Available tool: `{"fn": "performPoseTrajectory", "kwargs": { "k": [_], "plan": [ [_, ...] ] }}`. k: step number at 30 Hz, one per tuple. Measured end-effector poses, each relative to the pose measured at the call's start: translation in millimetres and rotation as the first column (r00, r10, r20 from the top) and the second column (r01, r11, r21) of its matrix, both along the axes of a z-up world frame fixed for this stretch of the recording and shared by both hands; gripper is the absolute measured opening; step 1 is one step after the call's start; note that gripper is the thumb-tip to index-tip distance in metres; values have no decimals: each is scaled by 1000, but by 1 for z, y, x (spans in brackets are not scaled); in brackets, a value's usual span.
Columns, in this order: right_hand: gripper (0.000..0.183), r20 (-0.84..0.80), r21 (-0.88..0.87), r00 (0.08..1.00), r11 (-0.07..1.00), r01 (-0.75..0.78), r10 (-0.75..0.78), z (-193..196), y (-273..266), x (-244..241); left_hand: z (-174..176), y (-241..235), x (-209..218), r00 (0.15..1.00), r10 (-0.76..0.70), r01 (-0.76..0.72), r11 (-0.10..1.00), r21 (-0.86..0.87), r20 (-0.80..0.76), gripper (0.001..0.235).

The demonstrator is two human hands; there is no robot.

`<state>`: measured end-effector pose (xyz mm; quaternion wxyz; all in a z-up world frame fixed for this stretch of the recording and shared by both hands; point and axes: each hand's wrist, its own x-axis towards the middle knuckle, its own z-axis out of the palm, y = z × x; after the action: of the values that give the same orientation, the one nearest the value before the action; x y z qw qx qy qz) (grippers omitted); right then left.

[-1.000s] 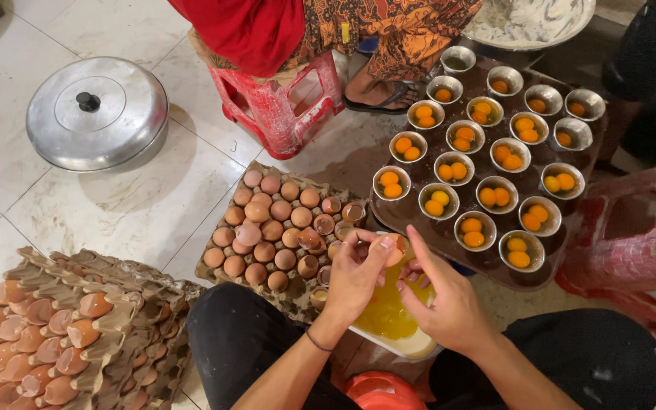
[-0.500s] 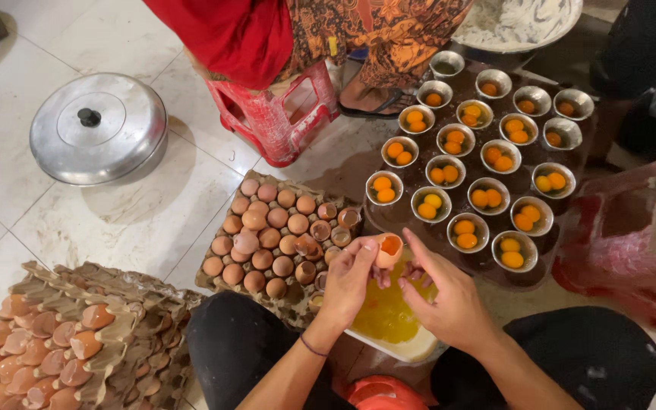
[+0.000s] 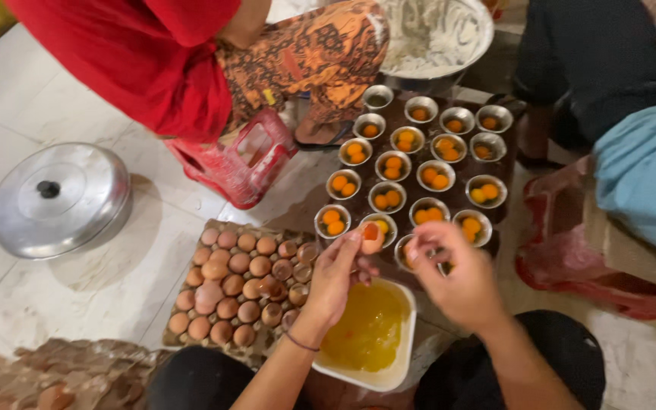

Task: The person cracks eggs and separates the yolks from the whites. The yolks are placed into small metal cups arranged in a tray, while the egg whites are collected in a plastic container. The person continues this process for multiple eggs.

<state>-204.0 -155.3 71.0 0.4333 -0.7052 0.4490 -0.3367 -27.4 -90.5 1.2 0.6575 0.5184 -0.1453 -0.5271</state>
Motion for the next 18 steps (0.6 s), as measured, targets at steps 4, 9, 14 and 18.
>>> {"fn": "performPoseTrajectory", "kwargs": {
  "k": [4, 9, 14, 18],
  "plan": [
    [33, 145, -29, 986, 995, 91, -85, 4, -47, -37, 13, -43, -37, 997, -58, 57, 998, -24, -54, 48],
    [27, 439, 113, 847, 954, 278, -299, -10, -66, -68, 2, -112, -75, 994, -97, 97, 995, -9, -39, 57],
    [27, 474, 188, 804, 934, 305, -358, -41, -85, -77, -37, -208, -93, 978, -92, 80, 994, 76, 185, 54],
    [26, 496, 205, 788, 931, 303, -366, -46, -97, -79, -66, -278, -100, 702, -177, 83, 982, 167, 690, 53]
  ]
}}
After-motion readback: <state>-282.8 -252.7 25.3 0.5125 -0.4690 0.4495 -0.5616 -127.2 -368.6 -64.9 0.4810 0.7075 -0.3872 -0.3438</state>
